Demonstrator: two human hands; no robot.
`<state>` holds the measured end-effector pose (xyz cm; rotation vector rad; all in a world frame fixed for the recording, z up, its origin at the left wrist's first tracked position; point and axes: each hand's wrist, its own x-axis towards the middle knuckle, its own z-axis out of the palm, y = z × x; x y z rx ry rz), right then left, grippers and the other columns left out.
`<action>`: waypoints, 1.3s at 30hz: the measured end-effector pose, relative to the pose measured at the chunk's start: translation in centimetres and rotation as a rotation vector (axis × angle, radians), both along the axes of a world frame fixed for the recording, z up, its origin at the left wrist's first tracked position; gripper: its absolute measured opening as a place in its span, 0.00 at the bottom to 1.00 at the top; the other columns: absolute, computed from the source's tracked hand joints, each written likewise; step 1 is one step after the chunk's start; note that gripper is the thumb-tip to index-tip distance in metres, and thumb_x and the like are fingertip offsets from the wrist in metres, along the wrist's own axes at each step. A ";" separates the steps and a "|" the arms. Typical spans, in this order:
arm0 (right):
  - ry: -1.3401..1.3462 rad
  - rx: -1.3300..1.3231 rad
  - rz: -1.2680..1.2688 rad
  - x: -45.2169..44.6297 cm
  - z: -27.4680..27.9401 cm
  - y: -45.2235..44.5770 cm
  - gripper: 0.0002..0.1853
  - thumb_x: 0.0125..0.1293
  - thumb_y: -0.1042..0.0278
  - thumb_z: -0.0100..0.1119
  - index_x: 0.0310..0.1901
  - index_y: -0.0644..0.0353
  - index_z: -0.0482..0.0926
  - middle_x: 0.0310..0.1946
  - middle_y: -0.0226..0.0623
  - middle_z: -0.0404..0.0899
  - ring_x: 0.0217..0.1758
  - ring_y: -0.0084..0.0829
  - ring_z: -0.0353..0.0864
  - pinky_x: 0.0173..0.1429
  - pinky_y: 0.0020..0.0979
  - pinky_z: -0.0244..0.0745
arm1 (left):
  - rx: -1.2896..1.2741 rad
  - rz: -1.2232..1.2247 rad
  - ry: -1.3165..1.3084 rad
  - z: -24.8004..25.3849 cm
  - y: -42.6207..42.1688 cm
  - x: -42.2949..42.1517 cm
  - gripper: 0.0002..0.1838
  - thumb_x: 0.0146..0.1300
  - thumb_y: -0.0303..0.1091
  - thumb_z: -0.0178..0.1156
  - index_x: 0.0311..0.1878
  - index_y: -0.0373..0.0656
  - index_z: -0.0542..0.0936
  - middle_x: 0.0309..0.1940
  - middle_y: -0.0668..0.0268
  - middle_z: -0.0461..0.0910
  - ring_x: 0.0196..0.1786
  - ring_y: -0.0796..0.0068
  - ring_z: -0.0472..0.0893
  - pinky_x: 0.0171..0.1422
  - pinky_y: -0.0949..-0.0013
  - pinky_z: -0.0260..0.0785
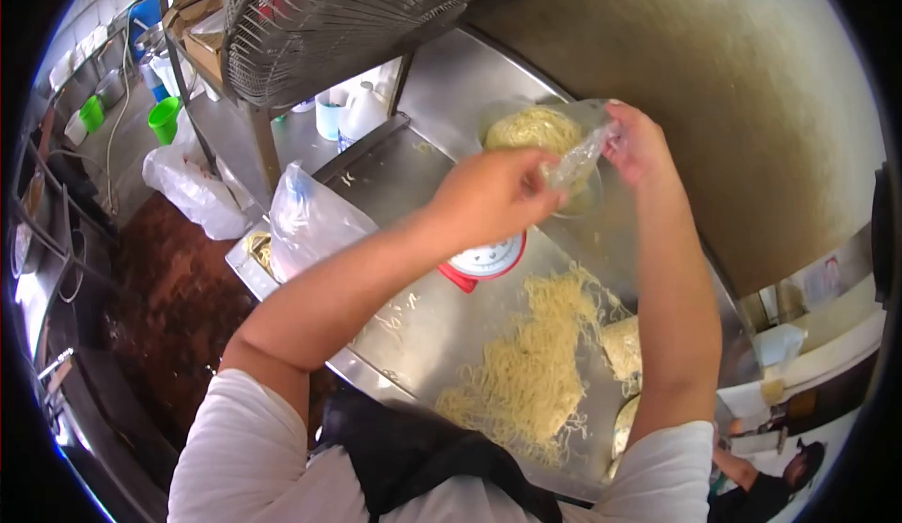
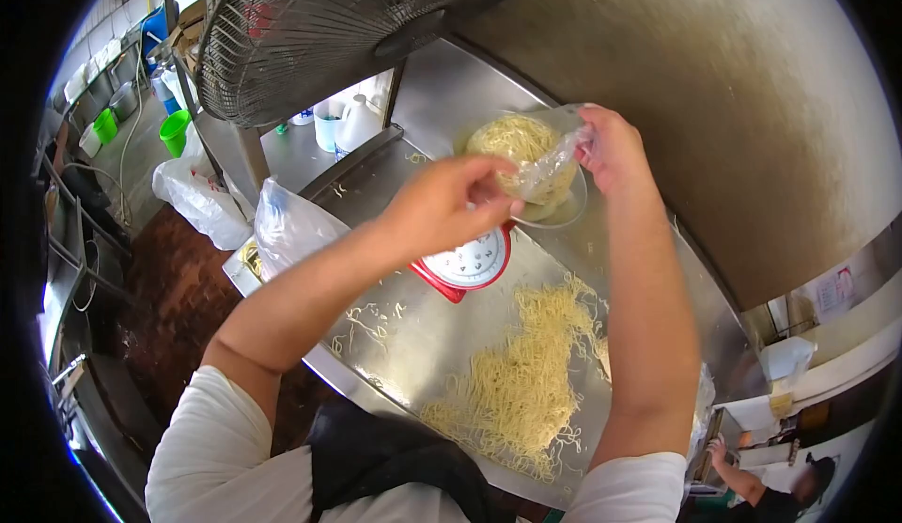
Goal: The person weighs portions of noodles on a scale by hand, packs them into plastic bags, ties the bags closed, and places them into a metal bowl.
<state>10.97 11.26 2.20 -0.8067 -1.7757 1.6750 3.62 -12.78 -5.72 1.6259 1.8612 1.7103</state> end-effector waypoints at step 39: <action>-0.365 1.607 0.105 1.3 -0.2 -6.9 0.06 0.58 0.67 0.59 0.33 0.56 0.84 0.29 0.45 0.82 0.32 0.43 0.82 0.37 0.40 0.76 | 0.294 0.156 -0.026 2.2 11.4 -6.5 0.06 0.63 0.32 0.57 0.38 0.39 0.77 0.25 0.63 0.80 0.29 0.71 0.81 0.36 0.67 0.72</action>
